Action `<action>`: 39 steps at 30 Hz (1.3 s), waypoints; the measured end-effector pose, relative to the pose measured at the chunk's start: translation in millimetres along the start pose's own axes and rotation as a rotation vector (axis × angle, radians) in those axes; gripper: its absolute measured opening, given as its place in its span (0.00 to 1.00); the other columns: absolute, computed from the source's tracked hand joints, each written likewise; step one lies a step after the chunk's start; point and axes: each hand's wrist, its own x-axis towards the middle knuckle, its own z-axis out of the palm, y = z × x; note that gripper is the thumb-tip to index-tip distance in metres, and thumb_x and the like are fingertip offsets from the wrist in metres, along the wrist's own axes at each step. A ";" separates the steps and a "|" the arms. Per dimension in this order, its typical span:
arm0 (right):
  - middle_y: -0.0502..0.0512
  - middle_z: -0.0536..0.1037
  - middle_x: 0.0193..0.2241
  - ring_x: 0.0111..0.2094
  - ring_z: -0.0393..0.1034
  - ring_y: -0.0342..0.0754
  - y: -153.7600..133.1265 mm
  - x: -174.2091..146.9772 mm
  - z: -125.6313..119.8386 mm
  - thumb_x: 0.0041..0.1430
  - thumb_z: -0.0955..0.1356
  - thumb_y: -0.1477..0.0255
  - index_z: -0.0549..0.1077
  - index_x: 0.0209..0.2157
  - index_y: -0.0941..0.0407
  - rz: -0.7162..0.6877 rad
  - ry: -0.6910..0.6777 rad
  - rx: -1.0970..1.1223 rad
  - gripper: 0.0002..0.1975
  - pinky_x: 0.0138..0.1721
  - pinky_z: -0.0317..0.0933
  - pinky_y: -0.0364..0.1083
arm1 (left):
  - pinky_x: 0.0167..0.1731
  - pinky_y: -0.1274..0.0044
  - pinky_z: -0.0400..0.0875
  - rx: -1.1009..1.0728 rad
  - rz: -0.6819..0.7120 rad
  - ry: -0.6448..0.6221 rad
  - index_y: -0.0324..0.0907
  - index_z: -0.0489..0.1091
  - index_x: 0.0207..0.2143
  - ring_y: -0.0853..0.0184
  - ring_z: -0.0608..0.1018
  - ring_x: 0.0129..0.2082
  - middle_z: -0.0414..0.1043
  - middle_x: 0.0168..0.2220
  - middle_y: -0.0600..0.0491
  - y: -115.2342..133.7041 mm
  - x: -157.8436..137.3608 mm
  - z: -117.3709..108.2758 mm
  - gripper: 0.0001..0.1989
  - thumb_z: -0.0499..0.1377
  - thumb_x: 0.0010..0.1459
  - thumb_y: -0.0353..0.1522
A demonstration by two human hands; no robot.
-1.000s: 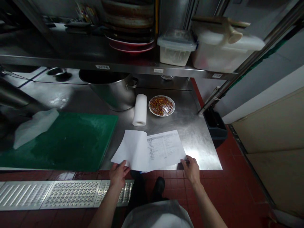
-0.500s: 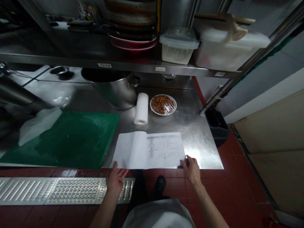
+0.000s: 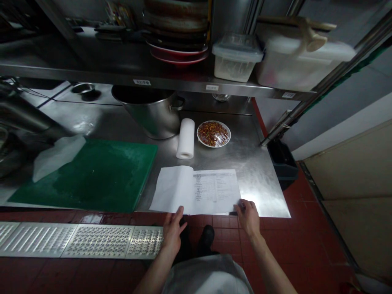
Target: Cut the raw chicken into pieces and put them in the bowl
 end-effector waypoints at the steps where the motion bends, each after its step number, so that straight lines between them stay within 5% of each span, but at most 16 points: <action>1: 0.64 0.77 0.40 0.40 0.72 0.57 1.2 0.8 0.2 0.59 0.65 0.55 0.76 0.46 0.59 0.018 0.016 0.044 0.24 0.43 0.66 0.51 | 0.44 0.61 0.80 -0.026 -0.020 0.038 0.47 0.69 0.43 0.57 0.76 0.53 0.74 0.52 0.47 0.5 1.8 2.7 0.20 0.72 0.50 0.36; 8: 0.53 0.77 0.26 0.29 0.71 0.52 9.6 9.8 0.9 0.50 0.69 0.51 0.75 0.36 0.55 0.219 0.043 0.353 0.22 0.33 0.64 0.49 | 0.39 0.65 0.82 -0.133 -0.050 0.088 0.41 0.70 0.35 0.68 0.78 0.30 0.74 0.32 0.54 9.6 17.3 8.2 0.12 0.70 0.51 0.27; 13: 0.55 0.79 0.27 0.30 0.73 0.52 18.2 20.1 -0.6 0.48 0.68 0.49 0.75 0.35 0.57 0.282 0.077 0.430 0.25 0.32 0.65 0.48 | 0.41 0.67 0.82 -0.181 0.010 0.016 0.40 0.69 0.29 0.68 0.80 0.30 0.75 0.29 0.54 18.3 18.6 20.2 0.10 0.67 0.52 0.22; 17: 0.57 0.80 0.29 0.31 0.73 0.54 27.1 32.5 -9.3 0.49 0.67 0.49 0.76 0.35 0.57 0.287 0.111 0.393 0.25 0.35 0.65 0.50 | 0.36 0.64 0.81 0.232 -0.025 -0.149 0.40 0.74 0.33 0.60 0.81 0.31 0.78 0.33 0.47 19.6 8.9 19.0 0.08 0.68 0.53 0.33; 19: 0.57 0.80 0.29 0.31 0.73 0.54 29.8 38.5 -13.4 0.49 0.67 0.49 0.76 0.36 0.57 0.278 0.120 0.362 0.25 0.35 0.65 0.50 | 0.42 0.62 0.79 0.482 0.199 -0.215 0.43 0.77 0.33 0.56 0.80 0.35 0.78 0.34 0.47 21.7 -3.9 16.7 0.08 0.69 0.51 0.35; 22: 0.57 0.80 0.28 0.30 0.72 0.53 31.1 44.8 -14.0 0.52 0.66 0.49 0.77 0.40 0.58 0.255 0.115 0.324 0.27 0.35 0.64 0.49 | 0.60 0.65 0.66 0.623 0.725 -0.318 0.49 0.80 0.40 0.53 0.75 0.52 0.77 0.47 0.47 31.8 -23.7 22.1 0.12 0.69 0.51 0.34; 25: 0.58 0.81 0.31 0.32 0.73 0.53 33.2 47.3 -9.5 0.56 0.64 0.48 0.77 0.43 0.58 0.222 0.092 0.296 0.29 0.37 0.65 0.49 | 0.66 0.65 0.56 0.664 0.944 -0.315 0.50 0.77 0.51 0.51 0.70 0.59 0.73 0.54 0.46 49.7 -23.4 37.5 0.22 0.69 0.52 0.36; 31: 0.69 0.78 0.44 0.43 0.72 0.60 33.7 43.7 -11.3 0.57 0.66 0.46 0.76 0.49 0.62 0.110 0.120 0.151 0.34 0.47 0.67 0.57 | 0.54 0.55 0.69 0.907 0.809 -0.079 0.41 0.65 0.63 0.51 0.76 0.47 0.73 0.47 0.41 69.4 25.4 51.9 0.36 0.61 0.57 0.49; 35: 0.73 0.71 0.56 0.57 0.64 0.65 -5.3 36.5 -5.4 0.64 0.64 0.52 0.69 0.59 0.62 -0.256 0.199 -0.072 0.32 0.57 0.63 0.65 | 0.49 0.64 0.75 0.423 0.502 -0.154 0.45 0.57 0.64 0.59 0.79 0.46 0.74 0.52 0.44 61.9 22.3 61.7 0.39 0.65 0.55 0.48; 39: 0.68 0.63 0.66 0.66 0.55 0.61 -79.3 22.2 29.6 0.69 0.62 0.60 0.60 0.67 0.59 -0.545 -0.027 -0.021 0.30 0.64 0.58 0.62 | 0.43 0.70 0.76 -0.023 0.171 -0.131 0.54 0.53 0.64 0.67 0.81 0.39 0.77 0.47 0.51 66.6 7.4 78.7 0.43 0.70 0.50 0.32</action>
